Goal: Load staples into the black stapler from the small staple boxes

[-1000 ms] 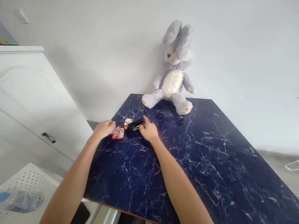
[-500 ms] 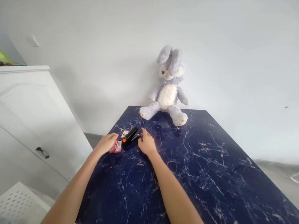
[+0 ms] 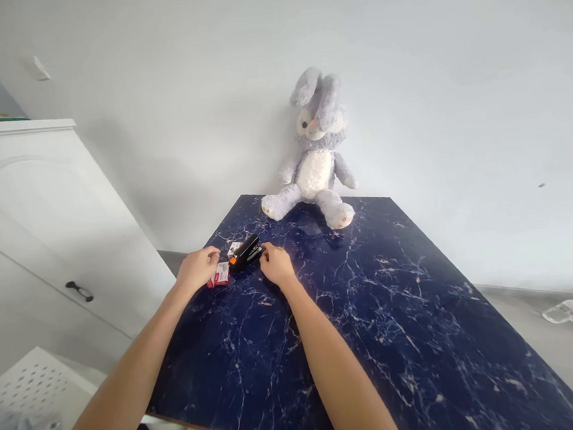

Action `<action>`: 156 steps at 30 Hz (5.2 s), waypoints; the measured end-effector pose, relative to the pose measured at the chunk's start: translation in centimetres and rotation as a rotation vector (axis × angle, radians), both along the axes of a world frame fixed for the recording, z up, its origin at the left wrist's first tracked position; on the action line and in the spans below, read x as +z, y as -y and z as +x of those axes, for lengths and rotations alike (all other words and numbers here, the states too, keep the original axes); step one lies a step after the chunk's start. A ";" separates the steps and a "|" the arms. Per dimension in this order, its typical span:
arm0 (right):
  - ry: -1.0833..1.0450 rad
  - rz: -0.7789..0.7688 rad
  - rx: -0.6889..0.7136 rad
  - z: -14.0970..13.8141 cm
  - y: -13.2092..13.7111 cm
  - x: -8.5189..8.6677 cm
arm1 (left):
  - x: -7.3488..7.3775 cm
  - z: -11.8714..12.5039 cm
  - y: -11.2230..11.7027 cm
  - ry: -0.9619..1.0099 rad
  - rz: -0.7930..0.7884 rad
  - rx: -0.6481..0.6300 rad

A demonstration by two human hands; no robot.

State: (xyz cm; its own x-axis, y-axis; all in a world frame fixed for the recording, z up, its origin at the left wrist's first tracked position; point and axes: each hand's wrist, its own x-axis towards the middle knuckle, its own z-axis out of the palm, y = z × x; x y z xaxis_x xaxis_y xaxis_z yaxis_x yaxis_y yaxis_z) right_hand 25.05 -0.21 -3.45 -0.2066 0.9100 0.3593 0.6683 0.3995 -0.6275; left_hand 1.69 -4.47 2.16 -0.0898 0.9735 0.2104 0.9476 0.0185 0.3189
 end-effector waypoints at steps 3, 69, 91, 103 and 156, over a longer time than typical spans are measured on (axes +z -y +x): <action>-0.030 0.011 -0.005 0.1 -0.1 -0.2 | 0.2 0.7 0.2 0.028 0.152 -0.094; 0.084 -0.065 0.161 9.2 11.7 1.4 | 0.9 1.9 1.3 -0.149 -0.055 0.103; 0.096 -0.118 0.197 9.3 11.9 1.4 | -0.2 2.6 1.9 -0.306 -0.064 -0.122; 0.148 -0.122 0.193 9.0 12.0 1.3 | -2.5 0.9 0.5 -0.168 -0.119 -0.283; 0.081 -0.192 -0.034 24.7 9.0 3.4 | -3.6 17.3 2.8 0.033 0.168 -0.962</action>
